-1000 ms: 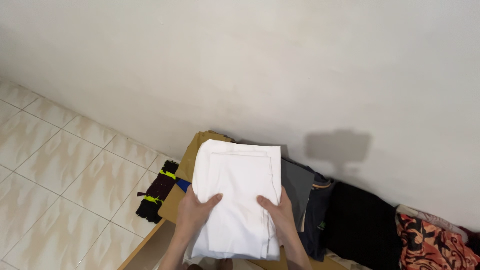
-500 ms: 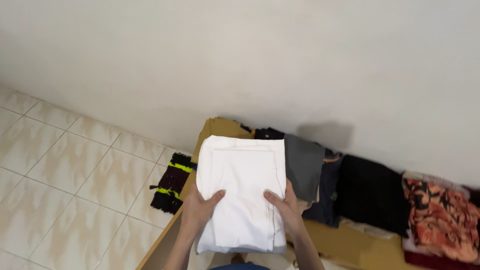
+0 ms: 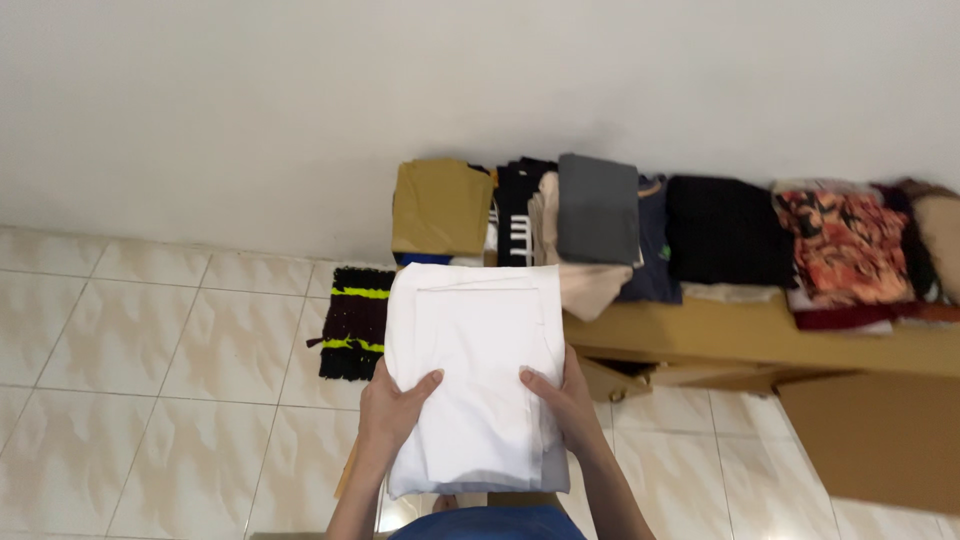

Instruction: The person folds various garments on a wooden table and places them into a drawer. They handle shirts, pants, and patterned fabrics, folding each item neatly before stacking or storing them.

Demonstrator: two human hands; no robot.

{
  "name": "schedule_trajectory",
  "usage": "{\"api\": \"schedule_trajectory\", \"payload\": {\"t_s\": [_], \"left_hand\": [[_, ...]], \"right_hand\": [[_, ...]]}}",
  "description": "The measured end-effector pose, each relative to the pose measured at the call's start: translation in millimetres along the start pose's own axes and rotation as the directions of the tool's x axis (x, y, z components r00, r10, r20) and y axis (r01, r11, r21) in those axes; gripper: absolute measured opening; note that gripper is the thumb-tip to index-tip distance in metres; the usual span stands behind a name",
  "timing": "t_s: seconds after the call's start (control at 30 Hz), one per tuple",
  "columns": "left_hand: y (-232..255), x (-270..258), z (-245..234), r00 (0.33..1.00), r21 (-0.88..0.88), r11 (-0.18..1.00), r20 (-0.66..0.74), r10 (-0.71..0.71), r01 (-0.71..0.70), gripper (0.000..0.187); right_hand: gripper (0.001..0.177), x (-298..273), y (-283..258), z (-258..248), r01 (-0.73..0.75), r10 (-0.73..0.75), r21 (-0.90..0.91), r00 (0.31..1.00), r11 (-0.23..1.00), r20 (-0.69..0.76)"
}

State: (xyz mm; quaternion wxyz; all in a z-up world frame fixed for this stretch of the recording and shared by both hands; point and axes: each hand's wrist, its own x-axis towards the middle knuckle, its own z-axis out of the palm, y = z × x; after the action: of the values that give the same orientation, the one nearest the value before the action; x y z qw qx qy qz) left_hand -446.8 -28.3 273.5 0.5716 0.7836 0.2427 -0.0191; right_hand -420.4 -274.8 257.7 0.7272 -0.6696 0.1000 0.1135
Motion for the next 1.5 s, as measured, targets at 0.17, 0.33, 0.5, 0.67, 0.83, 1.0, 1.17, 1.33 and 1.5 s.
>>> {"api": "schedule_trajectory", "payload": {"t_s": [0.17,0.33,0.5,0.67,0.83,1.0,1.17,1.33,1.5], "left_hand": [[-22,-29,-8,0.997,-0.009,0.999,0.064,0.042,-0.041,0.071],[-50,-47,-3,0.987,0.167,0.984,0.142,-0.08,0.056,0.067],[-85,-56,22,0.98,0.033,0.999,0.198,-0.035,0.029,0.067],[-127,-54,52,0.968,0.031,0.999,0.247,-0.045,0.038,0.066],[-183,-43,89,0.96,0.205,0.972,0.229,-0.162,0.115,0.075],[-250,-21,128,0.978,0.204,0.975,0.166,-0.128,0.093,0.08],[-283,27,157,0.972,0.24,0.955,0.114,-0.207,0.176,0.079],[-305,106,188,0.975,0.094,0.977,0.093,-0.2,0.191,0.077],[-368,211,243,0.977,0.019,0.977,0.025,0.214,-0.214,0.081]], "right_hand": [[0.082,-48,18,1,-0.032,0.033,0.009,0.997,0.999,-0.068],[0.082,-81,40,-8,-0.05,0.05,0.005,0.994,0.999,-0.101],[0.079,-96,68,-26,-0.097,0.089,-0.046,0.984,0.994,-0.151],[0.084,-93,96,-47,-0.219,0.196,-0.097,0.96,0.971,-0.199],[0.087,-73,144,-73,-0.306,0.276,-0.126,0.938,0.944,-0.212],[0.09,-39,202,-91,-0.292,0.268,-0.158,0.951,0.943,-0.154],[0.093,20,257,-96,-0.279,0.254,-0.25,0.959,0.927,-0.127],[0.098,113,336,-101,-0.039,0.034,-0.271,0.999,0.962,-0.023],[0.105,228,406,-104,0.001,-0.039,-0.37,0.995,0.929,-0.096]]}}
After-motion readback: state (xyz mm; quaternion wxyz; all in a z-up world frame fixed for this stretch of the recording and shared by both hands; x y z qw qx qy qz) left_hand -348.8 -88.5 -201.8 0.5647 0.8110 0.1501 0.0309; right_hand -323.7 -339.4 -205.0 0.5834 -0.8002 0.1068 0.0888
